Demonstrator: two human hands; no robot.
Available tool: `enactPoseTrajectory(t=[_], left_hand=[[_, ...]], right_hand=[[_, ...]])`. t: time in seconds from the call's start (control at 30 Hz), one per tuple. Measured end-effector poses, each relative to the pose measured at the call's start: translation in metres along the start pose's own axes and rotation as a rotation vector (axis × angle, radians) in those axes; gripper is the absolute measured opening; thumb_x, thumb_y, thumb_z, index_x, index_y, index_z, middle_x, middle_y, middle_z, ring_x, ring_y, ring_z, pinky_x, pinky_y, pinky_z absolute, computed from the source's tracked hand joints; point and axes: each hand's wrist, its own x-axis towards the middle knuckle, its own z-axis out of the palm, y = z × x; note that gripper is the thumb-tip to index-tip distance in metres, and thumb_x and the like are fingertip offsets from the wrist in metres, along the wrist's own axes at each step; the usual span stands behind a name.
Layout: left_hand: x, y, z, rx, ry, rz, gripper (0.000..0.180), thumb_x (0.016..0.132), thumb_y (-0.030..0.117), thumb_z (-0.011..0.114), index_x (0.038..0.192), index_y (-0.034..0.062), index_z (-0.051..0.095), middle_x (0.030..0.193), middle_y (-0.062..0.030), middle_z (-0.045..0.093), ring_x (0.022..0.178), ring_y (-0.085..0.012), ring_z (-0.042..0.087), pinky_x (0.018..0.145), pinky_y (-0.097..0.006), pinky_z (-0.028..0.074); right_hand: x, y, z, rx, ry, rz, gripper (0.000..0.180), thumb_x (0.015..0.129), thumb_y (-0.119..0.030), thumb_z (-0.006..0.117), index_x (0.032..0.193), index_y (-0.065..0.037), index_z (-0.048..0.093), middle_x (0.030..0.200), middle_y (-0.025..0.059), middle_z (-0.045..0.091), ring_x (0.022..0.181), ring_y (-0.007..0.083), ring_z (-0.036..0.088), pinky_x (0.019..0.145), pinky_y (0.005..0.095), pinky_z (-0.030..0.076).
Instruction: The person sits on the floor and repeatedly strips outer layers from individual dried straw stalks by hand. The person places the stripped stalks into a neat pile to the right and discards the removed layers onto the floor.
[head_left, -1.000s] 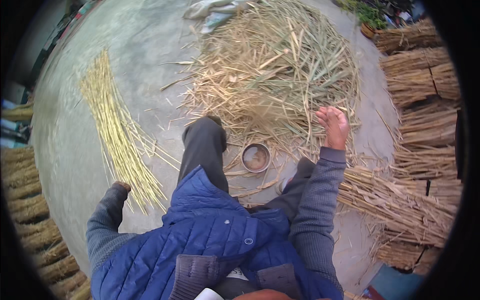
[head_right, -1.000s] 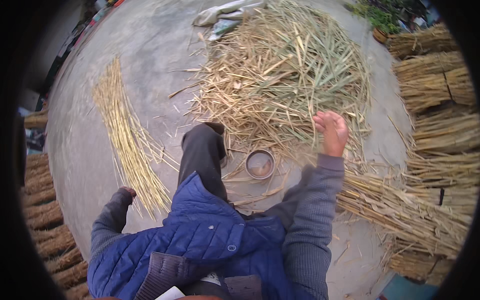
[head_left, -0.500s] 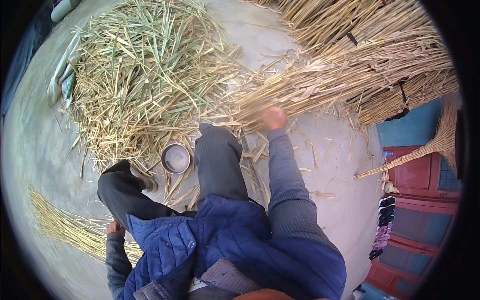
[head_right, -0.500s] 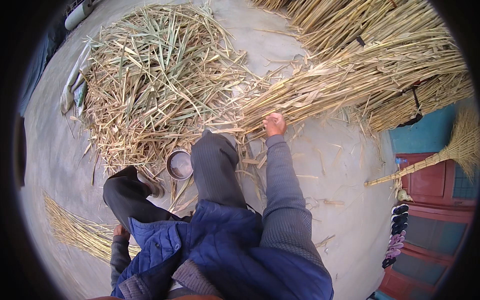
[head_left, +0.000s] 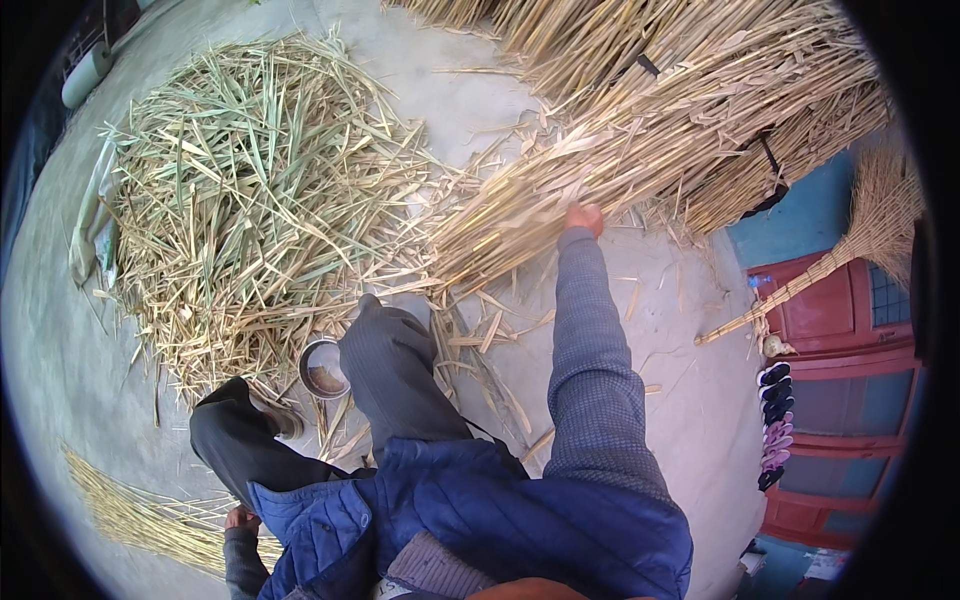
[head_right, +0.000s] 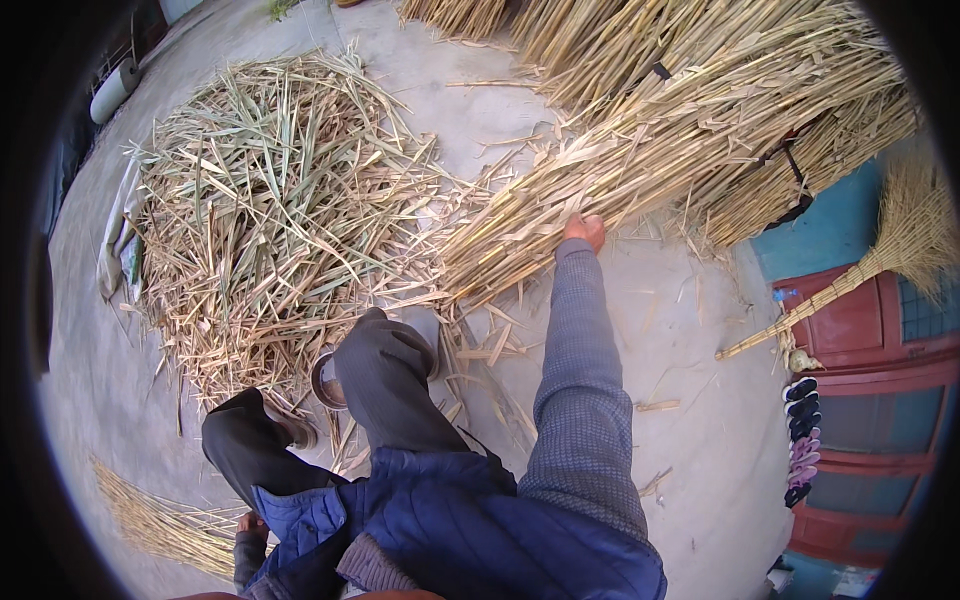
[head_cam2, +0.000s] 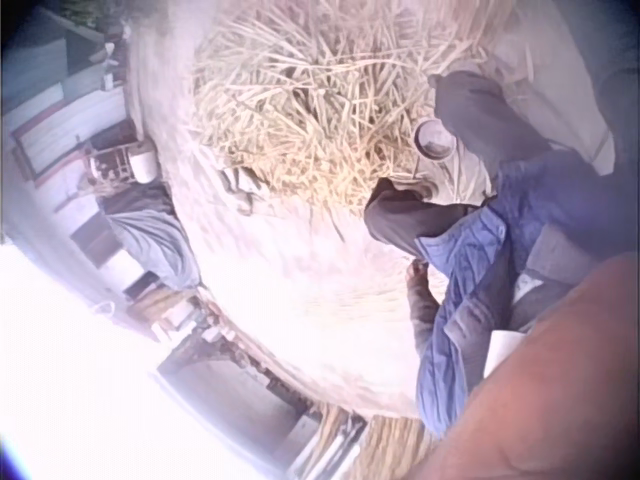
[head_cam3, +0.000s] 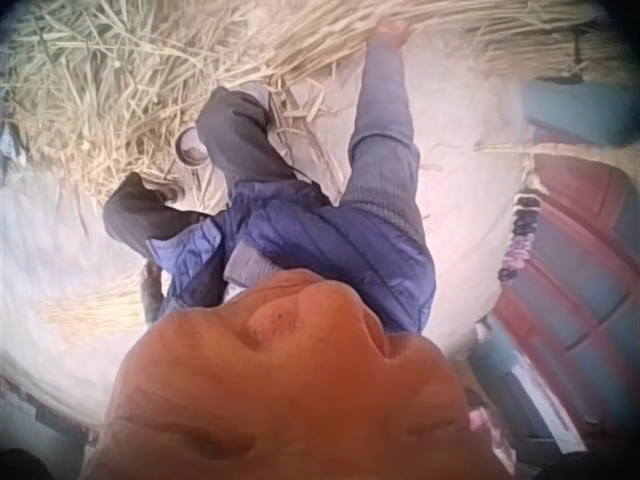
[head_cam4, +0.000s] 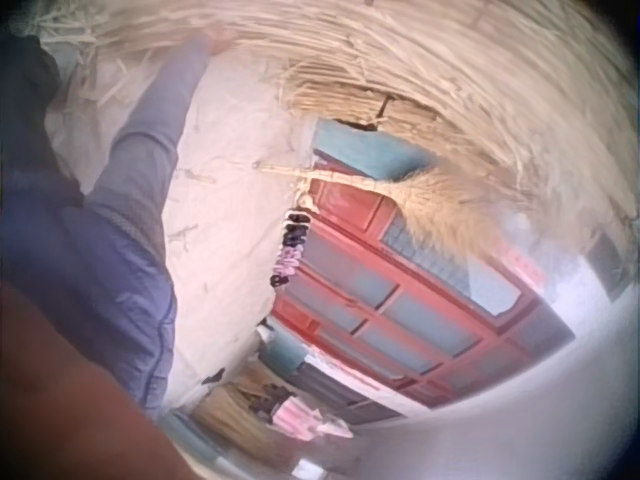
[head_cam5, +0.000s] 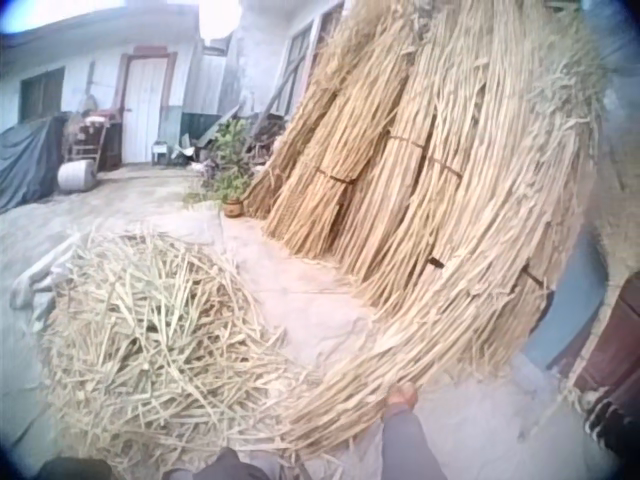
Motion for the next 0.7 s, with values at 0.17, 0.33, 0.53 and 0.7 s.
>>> enactPoseTrajectory(t=[0.17,0.33,0.53,0.7], left_hand=[[0.011,-0.013,0.006,-0.072,0.011,0.02,0.028,0.068,0.028,0.077,0.086,0.0075,0.073,0.085,-0.0196,0.072,0.086,-0.0376,0.07,0.076,-0.045,0.054],[0.026,-0.03,0.004,-0.096,0.039,0.079,0.025,0.068,0.026,0.079,0.084,0.0078,0.072,0.077,-0.0145,0.072,0.079,-0.0328,0.071,0.071,-0.042,0.054],[0.052,-0.014,-0.073,0.009,0.33,0.042,0.03,0.073,0.028,0.078,0.092,0.0075,0.066,0.079,-0.0126,0.069,0.081,-0.0362,0.068,0.068,-0.045,0.052],[0.072,0.096,-0.189,-0.085,0.782,0.56,0.019,0.084,0.02,0.075,0.093,0.0027,0.07,0.095,-0.0115,0.072,0.086,-0.0306,0.07,0.077,-0.039,0.054]], right_hand=[[0.012,0.003,0.003,0.472,-0.306,-0.009,0.03,0.085,-0.025,0.072,0.093,0.001,0.06,0.083,0.0132,0.071,0.07,0.0222,0.069,0.066,0.0349,0.055],[-0.027,-0.06,-0.017,0.763,-0.658,-0.097,0.025,0.093,-0.023,0.071,0.097,-0.001,0.059,0.09,0.0111,0.071,0.077,0.0137,0.069,0.066,0.0226,0.055],[-0.123,-0.176,-0.032,0.864,-0.916,-0.205,0.028,0.096,-0.024,0.069,0.104,0.0,0.059,0.097,0.0118,0.072,0.082,0.0167,0.071,0.073,0.0255,0.057],[-0.225,-0.251,-0.042,0.951,-0.951,-0.298,0.029,0.096,-0.024,0.07,0.109,0.0,0.061,0.096,0.0114,0.072,0.08,0.0176,0.072,0.072,0.0266,0.058]])
